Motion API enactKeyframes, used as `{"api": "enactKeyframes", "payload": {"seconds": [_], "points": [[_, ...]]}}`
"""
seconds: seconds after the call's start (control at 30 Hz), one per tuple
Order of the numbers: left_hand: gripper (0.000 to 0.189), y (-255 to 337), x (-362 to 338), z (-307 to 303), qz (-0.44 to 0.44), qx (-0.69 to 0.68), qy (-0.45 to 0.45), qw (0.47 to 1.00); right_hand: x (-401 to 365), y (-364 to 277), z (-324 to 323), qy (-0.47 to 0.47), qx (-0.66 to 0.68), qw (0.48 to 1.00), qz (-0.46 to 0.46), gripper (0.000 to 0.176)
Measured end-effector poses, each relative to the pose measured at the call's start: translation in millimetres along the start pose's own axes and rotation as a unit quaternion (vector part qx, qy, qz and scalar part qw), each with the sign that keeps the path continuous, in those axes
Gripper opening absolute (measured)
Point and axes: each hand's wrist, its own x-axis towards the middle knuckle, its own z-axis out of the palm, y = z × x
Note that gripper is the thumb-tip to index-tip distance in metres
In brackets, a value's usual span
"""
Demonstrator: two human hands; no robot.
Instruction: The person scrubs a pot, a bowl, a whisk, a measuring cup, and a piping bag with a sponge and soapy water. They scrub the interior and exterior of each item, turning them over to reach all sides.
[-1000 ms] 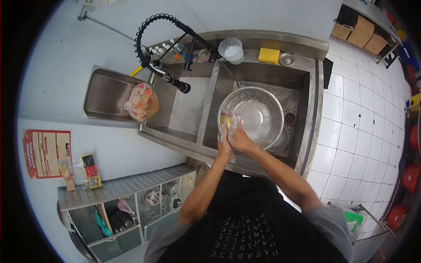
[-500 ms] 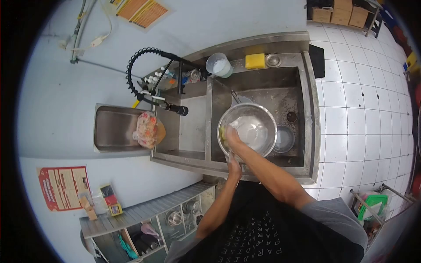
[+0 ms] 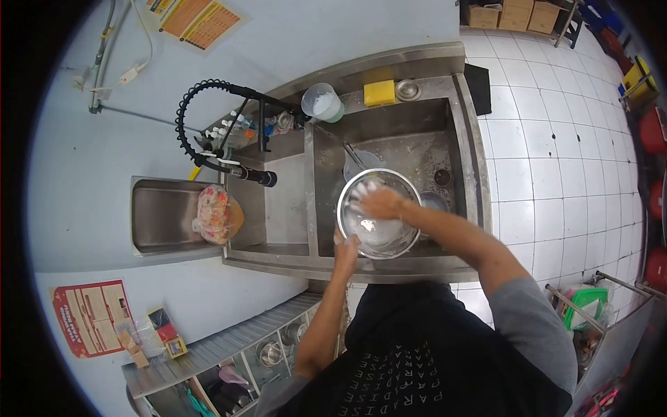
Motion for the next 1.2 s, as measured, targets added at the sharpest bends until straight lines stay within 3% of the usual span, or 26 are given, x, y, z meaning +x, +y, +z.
{"api": "enactKeyframes", "payload": {"seconds": [0.07, 0.17, 0.23, 0.27, 0.37, 0.47, 0.5, 0.53, 0.6, 0.63, 0.7, 0.8, 0.83, 0.93, 0.97, 1.07, 1.2], "points": [[0.071, 5, 19, -8, -0.049, 0.027, -0.009, 0.998, -7, 46, 38, 0.018, 0.069, 0.997, -0.007, 0.045], [0.073, 63, 25, -9, -0.065, -0.058, 0.014, 0.996, -32, 44, 73, 0.068, -0.126, 0.988, 0.051, 0.051], [0.072, 44, 52, -9, 0.052, -0.004, 0.033, 0.998, -31, 9, 71, -0.004, -0.008, 0.995, 0.102, 0.051], [0.072, 33, 58, -8, 0.062, 0.019, 0.038, 0.997, -28, -14, 73, -0.042, 0.055, 0.989, 0.128, 0.051], [0.073, 8, 71, -4, 0.079, 0.051, 0.038, 0.995, -3, -46, 110, -0.005, 0.295, 0.938, 0.182, 0.051], [0.071, 13, 61, -9, 0.089, 0.108, 0.027, 0.990, -9, -34, 54, -0.115, 0.153, 0.953, 0.236, 0.032], [0.070, 30, 55, -16, 0.103, 0.155, 0.018, 0.982, -4, -24, 24, -0.199, 0.197, 0.900, 0.334, 0.038], [0.069, 42, 56, -18, 0.123, 0.196, 0.009, 0.973, -8, -18, 37, -0.112, 0.105, 0.935, 0.319, 0.040], [0.069, 47, 63, -21, 0.081, 0.176, -0.029, 0.981, -21, -6, 56, 0.058, -0.086, 0.958, 0.266, 0.046], [0.069, 47, 68, -21, 0.060, 0.164, -0.047, 0.984, -20, -1, 57, 0.064, -0.107, 0.962, 0.243, 0.050], [0.070, 39, 80, -20, 0.101, 0.165, -0.038, 0.980, -12, 5, 52, 0.072, -0.148, 0.967, 0.195, 0.062], [0.072, 39, 98, -27, 0.176, 0.150, -0.050, 0.972, 3, -25, 41, -0.173, 0.095, 0.924, 0.327, 0.060], [0.072, 39, 103, -31, 0.203, 0.144, -0.057, 0.967, 3, -27, 44, -0.204, 0.132, 0.918, 0.312, 0.058], [0.074, 30, 114, -38, 0.173, 0.137, -0.076, 0.972, -1, -17, 50, -0.063, -0.125, 0.966, 0.217, 0.057], [0.073, 29, 116, -40, 0.156, 0.132, -0.083, 0.975, 1, -13, 58, 0.009, -0.130, 0.969, 0.209, 0.058], [0.071, 57, 117, -53, 0.102, 0.115, -0.103, 0.983, 20, -46, 58, -0.158, -0.020, 0.930, 0.331, 0.060], [0.072, 53, 118, -56, 0.126, 0.105, -0.096, 0.982, 13, -41, 69, -0.186, -0.003, 0.934, 0.305, 0.058]]}}
